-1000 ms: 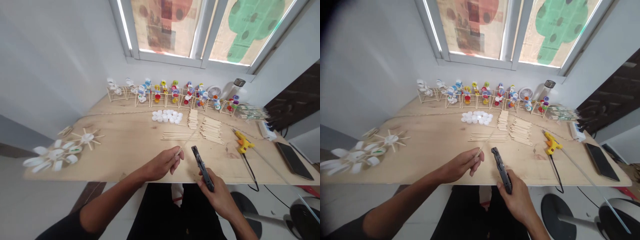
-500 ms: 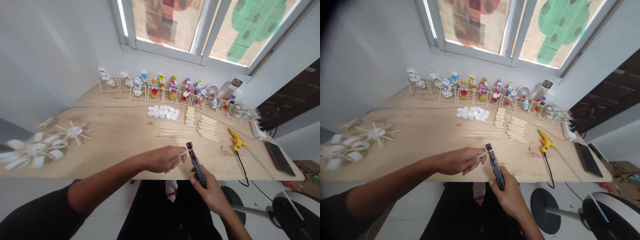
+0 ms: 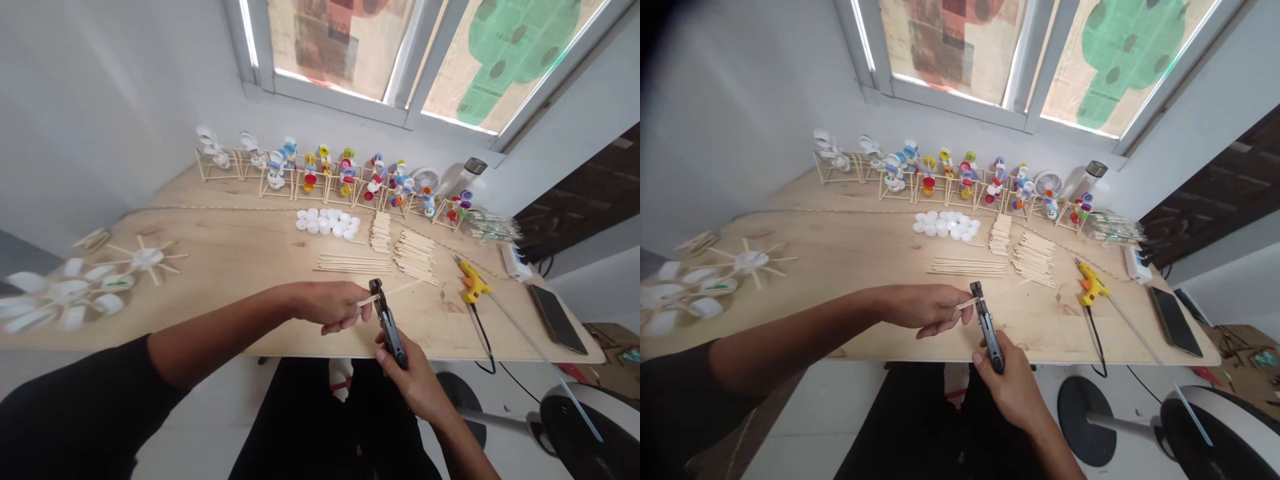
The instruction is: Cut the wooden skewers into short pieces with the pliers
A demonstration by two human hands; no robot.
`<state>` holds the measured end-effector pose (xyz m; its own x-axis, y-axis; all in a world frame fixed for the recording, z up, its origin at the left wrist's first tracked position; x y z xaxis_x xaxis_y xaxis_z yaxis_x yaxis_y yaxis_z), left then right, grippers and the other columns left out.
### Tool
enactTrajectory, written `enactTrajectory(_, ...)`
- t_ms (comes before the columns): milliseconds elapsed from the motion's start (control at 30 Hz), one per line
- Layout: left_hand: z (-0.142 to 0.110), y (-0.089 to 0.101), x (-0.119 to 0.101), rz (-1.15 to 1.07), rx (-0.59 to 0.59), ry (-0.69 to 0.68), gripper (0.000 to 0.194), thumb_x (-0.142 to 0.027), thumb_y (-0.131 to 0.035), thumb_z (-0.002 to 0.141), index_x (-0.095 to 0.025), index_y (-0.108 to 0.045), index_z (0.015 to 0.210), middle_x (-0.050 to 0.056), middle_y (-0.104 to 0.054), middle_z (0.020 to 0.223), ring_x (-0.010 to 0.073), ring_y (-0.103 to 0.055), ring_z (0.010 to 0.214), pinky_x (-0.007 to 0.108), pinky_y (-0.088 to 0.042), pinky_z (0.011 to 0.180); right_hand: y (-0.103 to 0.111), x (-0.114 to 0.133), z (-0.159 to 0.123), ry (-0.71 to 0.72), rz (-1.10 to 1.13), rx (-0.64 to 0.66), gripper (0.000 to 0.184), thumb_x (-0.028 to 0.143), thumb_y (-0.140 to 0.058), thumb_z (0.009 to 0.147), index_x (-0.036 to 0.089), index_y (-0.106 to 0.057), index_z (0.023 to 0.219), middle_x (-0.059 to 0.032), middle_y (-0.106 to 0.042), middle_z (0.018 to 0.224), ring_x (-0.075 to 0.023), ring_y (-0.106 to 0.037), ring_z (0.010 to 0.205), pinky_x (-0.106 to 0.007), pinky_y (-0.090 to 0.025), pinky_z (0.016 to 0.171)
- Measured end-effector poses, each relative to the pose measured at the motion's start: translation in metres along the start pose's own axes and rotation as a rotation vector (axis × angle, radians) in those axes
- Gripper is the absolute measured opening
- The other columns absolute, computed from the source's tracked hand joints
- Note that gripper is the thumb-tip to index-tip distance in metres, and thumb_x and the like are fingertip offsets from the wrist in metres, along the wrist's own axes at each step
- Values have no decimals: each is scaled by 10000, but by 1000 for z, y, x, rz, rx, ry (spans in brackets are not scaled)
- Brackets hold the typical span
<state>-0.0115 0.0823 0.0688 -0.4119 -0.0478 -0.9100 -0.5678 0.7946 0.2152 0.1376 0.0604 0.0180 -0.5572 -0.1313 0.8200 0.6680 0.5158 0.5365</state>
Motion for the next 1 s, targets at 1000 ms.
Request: enactTrajectory(1000, 18, 21, 10, 3, 120, 163, 293, -54, -365, 616, -189, -448, 862, -63, -420, 565, 80, -416, 406, 199, -357, 399, -1, -6, 14, -21, -130, -104, 251, 422, -431, 840, 193, -511, 775, 43, -487, 513, -140, -492, 484, -226, -376, 499)
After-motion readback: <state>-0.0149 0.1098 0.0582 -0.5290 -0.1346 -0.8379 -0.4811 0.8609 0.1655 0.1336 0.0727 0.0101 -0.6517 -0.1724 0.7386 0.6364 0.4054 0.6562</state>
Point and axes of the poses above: each hand's wrist, its own z-axis towards the middle knuckle, its own y-axis out of the back of the hand, x = y × z, the point moved 6 cm from there along z, towards the middle knuckle
